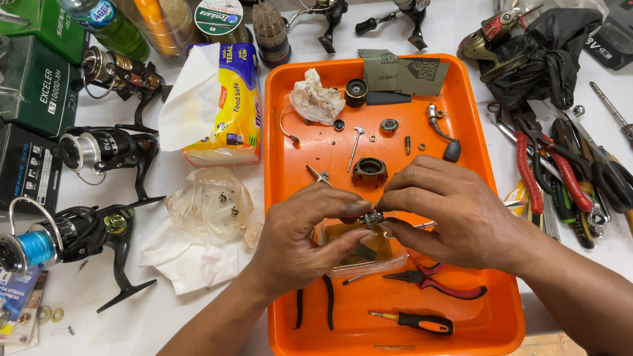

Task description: The person cleans small fishing reel components by dipping them into a liquid solution in a plastic container. They use a small brush to scrub the parts and a tissue to wipe them dry. The cleaned components are placed on an orange tray alongside other disassembled parts and tools.

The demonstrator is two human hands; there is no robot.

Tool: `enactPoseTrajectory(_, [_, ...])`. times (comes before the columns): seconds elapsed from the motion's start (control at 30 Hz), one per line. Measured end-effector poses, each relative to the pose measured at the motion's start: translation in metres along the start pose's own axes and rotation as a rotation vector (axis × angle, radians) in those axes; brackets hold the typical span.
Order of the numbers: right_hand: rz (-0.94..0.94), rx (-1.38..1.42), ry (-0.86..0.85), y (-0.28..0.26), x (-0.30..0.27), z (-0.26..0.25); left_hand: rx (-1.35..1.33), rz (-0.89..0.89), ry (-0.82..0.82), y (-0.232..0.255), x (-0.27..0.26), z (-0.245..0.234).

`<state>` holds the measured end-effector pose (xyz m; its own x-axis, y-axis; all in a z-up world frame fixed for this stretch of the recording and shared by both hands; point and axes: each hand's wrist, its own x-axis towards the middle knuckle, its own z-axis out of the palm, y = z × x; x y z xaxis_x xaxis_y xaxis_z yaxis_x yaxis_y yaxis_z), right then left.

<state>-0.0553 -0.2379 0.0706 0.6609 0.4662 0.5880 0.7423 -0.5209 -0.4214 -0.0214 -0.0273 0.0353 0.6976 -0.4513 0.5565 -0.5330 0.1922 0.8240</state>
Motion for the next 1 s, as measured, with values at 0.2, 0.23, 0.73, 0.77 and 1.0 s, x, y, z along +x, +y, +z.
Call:
enactPoseTrajectory(0.2, [0.019,0.034,-0.027,0.003,0.002,0.001,0.04,0.024,0.022,-0.001,0.001,0.0])
enactPoseTrajectory(0.23, [0.017,0.034,-0.028,0.003,0.002,0.001,0.041,0.024,0.024,-0.002,0.0,0.0])
enactPoseTrajectory(0.73, [0.011,0.07,-0.014,0.008,-0.001,0.006,-0.009,-0.061,0.014,-0.008,-0.004,0.001])
enactPoseTrajectory(0.77, [0.02,0.071,-0.016,0.009,-0.001,0.006,-0.013,-0.078,0.002,-0.01,-0.005,0.0])
enactPoseTrajectory(1.0, [0.021,0.071,-0.009,0.01,-0.001,0.008,-0.015,-0.093,-0.016,-0.008,-0.003,-0.001])
